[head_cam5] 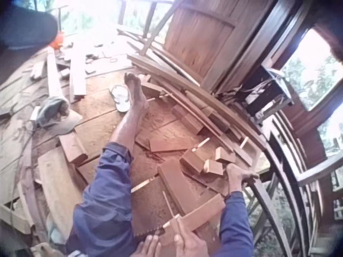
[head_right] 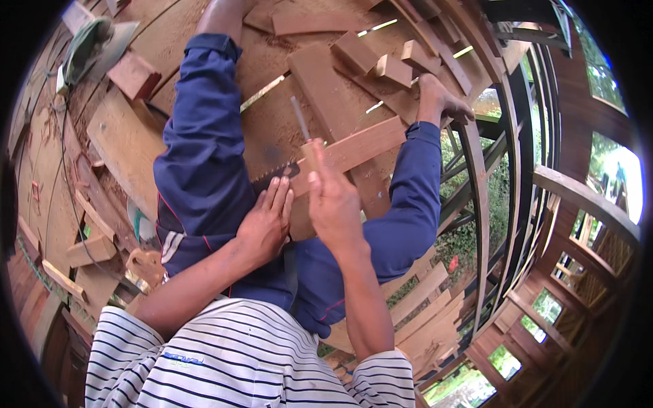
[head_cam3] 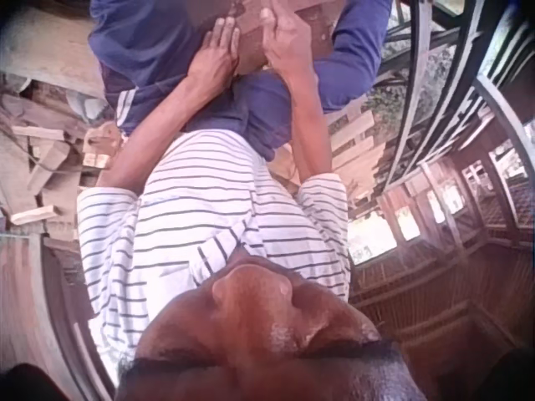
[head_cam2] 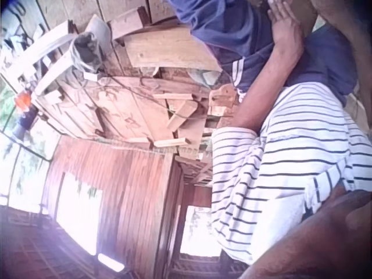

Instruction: The person sits on a wooden floor and uses a chisel to carve a small rectangular piece of wood held between their legs. They repeatedly chip away at the wood's surface, creating shavings, and occasionally adjust the wood's position.

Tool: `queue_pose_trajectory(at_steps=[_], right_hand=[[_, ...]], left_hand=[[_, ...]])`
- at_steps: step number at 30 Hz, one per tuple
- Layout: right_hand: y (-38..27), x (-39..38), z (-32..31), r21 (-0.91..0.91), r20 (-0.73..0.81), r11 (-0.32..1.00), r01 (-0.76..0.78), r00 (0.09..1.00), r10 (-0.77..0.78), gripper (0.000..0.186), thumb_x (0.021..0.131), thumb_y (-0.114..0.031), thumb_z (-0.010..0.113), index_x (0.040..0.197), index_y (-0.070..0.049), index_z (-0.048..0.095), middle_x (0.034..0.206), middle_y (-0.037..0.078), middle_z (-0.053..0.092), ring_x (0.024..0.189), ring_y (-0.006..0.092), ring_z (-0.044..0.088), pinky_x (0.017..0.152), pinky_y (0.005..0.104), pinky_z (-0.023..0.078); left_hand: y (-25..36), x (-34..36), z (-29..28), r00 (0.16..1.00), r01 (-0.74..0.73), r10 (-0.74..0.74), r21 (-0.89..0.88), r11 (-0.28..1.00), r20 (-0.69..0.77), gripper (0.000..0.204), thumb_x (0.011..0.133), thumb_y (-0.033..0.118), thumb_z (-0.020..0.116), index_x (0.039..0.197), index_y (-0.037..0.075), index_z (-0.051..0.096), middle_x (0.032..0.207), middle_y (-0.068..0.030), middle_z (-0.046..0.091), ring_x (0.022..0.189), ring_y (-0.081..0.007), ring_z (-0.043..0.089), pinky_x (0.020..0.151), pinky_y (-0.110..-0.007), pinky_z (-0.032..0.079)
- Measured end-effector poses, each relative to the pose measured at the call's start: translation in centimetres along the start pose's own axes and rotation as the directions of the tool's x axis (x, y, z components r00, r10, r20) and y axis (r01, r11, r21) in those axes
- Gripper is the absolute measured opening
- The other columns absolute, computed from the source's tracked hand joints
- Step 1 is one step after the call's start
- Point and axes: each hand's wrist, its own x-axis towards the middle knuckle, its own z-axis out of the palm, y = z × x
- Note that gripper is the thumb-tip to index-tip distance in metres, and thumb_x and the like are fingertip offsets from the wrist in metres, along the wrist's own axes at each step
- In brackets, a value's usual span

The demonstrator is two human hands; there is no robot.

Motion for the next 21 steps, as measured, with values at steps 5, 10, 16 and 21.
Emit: queue_pose_trajectory(at_steps=[5, 10, 16, 21], right_hand=[[2.1, -3.7, -0.4, -0.160, 0.124, 0.987, -0.023, 0.991, 0.044, 0.056, 0.102, -0.009, 0.055, 0.157, -0.012, 0.045, 0.103, 0.021, 0.060, 0.089, 0.0413, 0.064, 0.081, 0.0488, 0.053], [3.5, -6.0, 0.7, -0.150, 0.167, 0.987, -0.060, 0.982, 0.085, 0.058, 0.101, -0.009, 0.057, 0.157, -0.018, 0.046, 0.098, 0.019, 0.058, 0.086, 0.0397, 0.064, 0.077, 0.0491, 0.053], [3.4, -6.0, 0.9, -0.233, 0.209, 0.967, -0.099, 0.966, 0.150, 0.061, 0.101, -0.010, 0.058, 0.158, -0.021, 0.043, 0.095, 0.020, 0.058, 0.082, 0.0418, 0.065, 0.074, 0.0510, 0.054], [1.5, -6.0, 1.1, -0.448, 0.241, 0.888, -0.107, 0.942, 0.235, 0.066, 0.100, -0.018, 0.061, 0.161, -0.026, 0.037, 0.089, 0.022, 0.059, 0.068, 0.0458, 0.068, 0.062, 0.0542, 0.057]], left_hand=[[-0.1, 0.0, 0.6, 0.998, 0.020, -0.024, -0.063, 0.998, -0.057, 0.065, 0.092, 0.014, 0.057, 0.149, -0.014, 0.041, 0.161, -0.0328, 0.034, 0.152, -0.0437, 0.034, 0.121, -0.048, 0.037], [-0.4, 0.6, -1.0, 1.000, 0.002, -0.002, -0.002, 1.000, -0.011, 0.062, 0.096, 0.013, 0.054, 0.149, -0.015, 0.041, 0.161, -0.0321, 0.035, 0.150, -0.0433, 0.037, 0.120, -0.048, 0.039], [-0.5, 0.5, -0.3, 0.999, 0.022, -0.025, -0.050, 0.998, -0.048, 0.066, 0.089, 0.010, 0.058, 0.148, -0.015, 0.042, 0.160, -0.0325, 0.036, 0.151, -0.0430, 0.036, 0.122, -0.047, 0.037], [-0.5, 0.4, -0.6, 0.999, 0.028, -0.030, -0.076, 0.997, -0.026, 0.069, 0.088, 0.010, 0.061, 0.149, -0.015, 0.041, 0.160, -0.0326, 0.036, 0.151, -0.0432, 0.036, 0.122, -0.047, 0.036]])
